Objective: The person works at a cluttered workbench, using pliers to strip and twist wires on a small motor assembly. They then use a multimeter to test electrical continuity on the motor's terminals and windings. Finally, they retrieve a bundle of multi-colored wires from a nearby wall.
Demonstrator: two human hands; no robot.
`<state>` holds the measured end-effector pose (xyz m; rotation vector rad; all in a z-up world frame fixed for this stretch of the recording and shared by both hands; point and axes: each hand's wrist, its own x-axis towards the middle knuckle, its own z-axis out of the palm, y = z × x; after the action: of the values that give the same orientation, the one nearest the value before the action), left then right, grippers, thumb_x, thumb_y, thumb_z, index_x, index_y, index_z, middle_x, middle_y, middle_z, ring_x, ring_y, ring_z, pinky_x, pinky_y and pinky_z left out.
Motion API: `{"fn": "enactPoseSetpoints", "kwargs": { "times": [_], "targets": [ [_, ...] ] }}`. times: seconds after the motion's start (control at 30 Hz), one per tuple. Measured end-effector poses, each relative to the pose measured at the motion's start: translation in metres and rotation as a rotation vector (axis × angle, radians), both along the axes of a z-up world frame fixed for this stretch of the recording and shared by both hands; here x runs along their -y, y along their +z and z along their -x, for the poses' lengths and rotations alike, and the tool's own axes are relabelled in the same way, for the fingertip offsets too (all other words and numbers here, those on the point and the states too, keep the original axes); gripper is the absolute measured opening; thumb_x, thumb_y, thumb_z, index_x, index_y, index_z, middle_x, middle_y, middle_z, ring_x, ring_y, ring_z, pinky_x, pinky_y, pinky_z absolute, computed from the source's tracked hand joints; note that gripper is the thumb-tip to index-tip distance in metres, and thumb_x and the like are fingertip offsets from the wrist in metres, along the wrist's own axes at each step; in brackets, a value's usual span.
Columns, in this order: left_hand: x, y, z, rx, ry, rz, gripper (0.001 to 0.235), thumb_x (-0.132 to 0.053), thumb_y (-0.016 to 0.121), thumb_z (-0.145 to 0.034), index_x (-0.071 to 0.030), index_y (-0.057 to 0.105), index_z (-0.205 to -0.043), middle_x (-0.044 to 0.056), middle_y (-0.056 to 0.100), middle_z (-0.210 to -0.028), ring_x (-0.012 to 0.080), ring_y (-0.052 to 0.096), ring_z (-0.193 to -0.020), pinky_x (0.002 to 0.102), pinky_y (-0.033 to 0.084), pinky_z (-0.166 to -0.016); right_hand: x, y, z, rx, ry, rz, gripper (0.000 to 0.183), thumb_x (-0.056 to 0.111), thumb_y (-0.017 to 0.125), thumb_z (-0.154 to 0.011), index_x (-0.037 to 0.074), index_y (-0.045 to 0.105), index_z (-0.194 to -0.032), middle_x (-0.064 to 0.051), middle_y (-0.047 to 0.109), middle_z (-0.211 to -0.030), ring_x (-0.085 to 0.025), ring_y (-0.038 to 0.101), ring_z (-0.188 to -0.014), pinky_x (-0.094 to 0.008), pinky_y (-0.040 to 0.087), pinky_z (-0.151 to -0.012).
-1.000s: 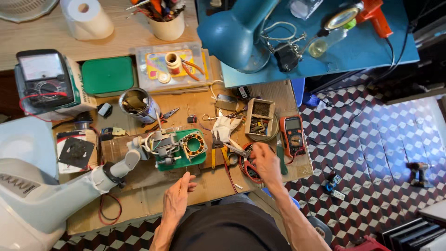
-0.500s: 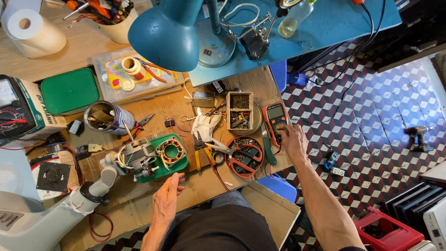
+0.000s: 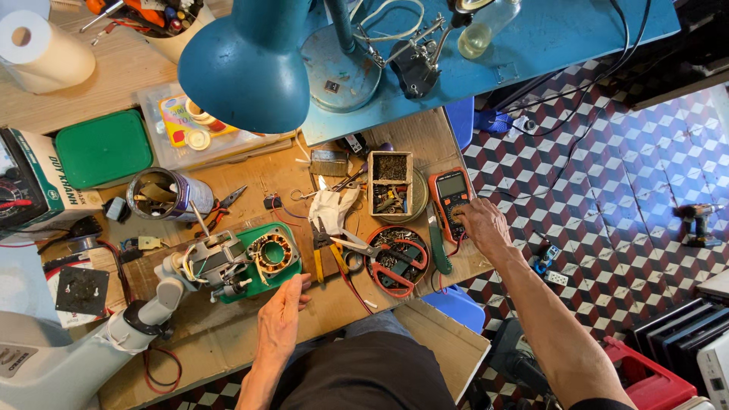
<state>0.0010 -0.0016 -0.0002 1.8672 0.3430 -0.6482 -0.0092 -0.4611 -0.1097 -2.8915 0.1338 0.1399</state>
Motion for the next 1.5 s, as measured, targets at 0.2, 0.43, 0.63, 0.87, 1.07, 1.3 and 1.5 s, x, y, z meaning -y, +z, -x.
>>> {"fn": "enactPoseSetpoints", "kwargs": {
  "times": [0.2,0.43,0.63,0.87,1.07,1.3,1.5],
  "targets": [
    [0.01,0.0,-0.001,-0.014,-0.006,0.02,0.055,-0.045,0.043,-0.102,-0.004,0.07,-0.127,0.011,0.078,-0.116,0.019,0.073,-0.092,0.033,0.059,-0.086,-0.017,-0.006,0.0,0.036,-0.275,-0.058,0.017,0.021,0.071,-0.091,0.006,0.076,-0.096,-0.013,0.07,-0.1,-0.032,0.065,-0.098,-0.046,0.051,-0.089],
    [0.023,0.004,0.01,-0.032,-0.055,0.037,0.057,-0.047,0.043,-0.101,-0.003,0.071,-0.125,0.013,0.078,-0.114,0.0202,0.073,-0.092,0.033,0.06,-0.087,-0.031,-0.008,-0.008,-0.172,-0.685,-0.159,0.023,0.03,0.071,-0.091,0.008,0.078,-0.092,-0.02,0.074,-0.086,-0.036,0.072,-0.083,-0.049,0.054,-0.081],
    [0.022,0.007,0.015,-0.017,-0.075,0.031,0.056,-0.046,0.044,-0.101,-0.003,0.071,-0.123,0.012,0.078,-0.113,0.0206,0.073,-0.09,0.034,0.06,-0.086,-0.019,-0.007,-0.008,-0.194,-0.589,-0.176,0.026,0.031,0.072,-0.089,0.005,0.076,-0.09,-0.018,0.073,-0.091,-0.035,0.07,-0.089,-0.049,0.053,-0.082],
    [0.014,0.008,0.023,-0.018,-0.072,0.026,0.055,-0.045,0.042,-0.102,-0.003,0.069,-0.125,0.011,0.078,-0.113,0.0206,0.072,-0.091,0.033,0.058,-0.086,0.0,-0.021,0.0,-0.139,-0.318,-0.191,0.024,0.018,0.071,-0.084,0.003,0.065,-0.102,-0.016,0.065,-0.104,-0.037,0.06,-0.109,-0.051,0.047,-0.093],
    [0.013,0.009,0.025,-0.033,-0.083,-0.002,0.055,-0.046,0.042,-0.101,-0.004,0.069,-0.125,0.011,0.078,-0.115,0.0222,0.073,-0.092,0.034,0.057,-0.086,0.005,-0.027,-0.005,-0.148,-0.155,-0.145,0.023,0.01,0.066,-0.086,0.0,0.06,-0.106,-0.019,0.061,-0.107,-0.039,0.059,-0.107,-0.051,0.047,-0.093],
    [0.018,0.011,0.02,-0.014,-0.11,-0.047,0.054,-0.047,0.041,-0.1,-0.008,0.068,-0.126,0.011,0.077,-0.116,0.0234,0.074,-0.093,0.036,0.057,-0.088,0.01,-0.01,-0.015,-0.142,0.233,-0.009,0.019,0.002,0.063,-0.087,0.004,0.061,-0.105,-0.013,0.059,-0.103,-0.032,0.06,-0.106,-0.044,0.051,-0.094],
    [0.02,0.011,0.019,-0.033,-0.13,-0.075,0.055,-0.049,0.04,-0.1,-0.01,0.068,-0.126,0.01,0.077,-0.117,0.0239,0.074,-0.096,0.036,0.056,-0.089,0.013,0.006,-0.025,-0.235,0.379,0.009,0.021,0.001,0.067,-0.083,0.006,0.061,-0.103,-0.009,0.056,-0.099,-0.028,0.06,-0.101,-0.04,0.053,-0.088]
  ]
}}
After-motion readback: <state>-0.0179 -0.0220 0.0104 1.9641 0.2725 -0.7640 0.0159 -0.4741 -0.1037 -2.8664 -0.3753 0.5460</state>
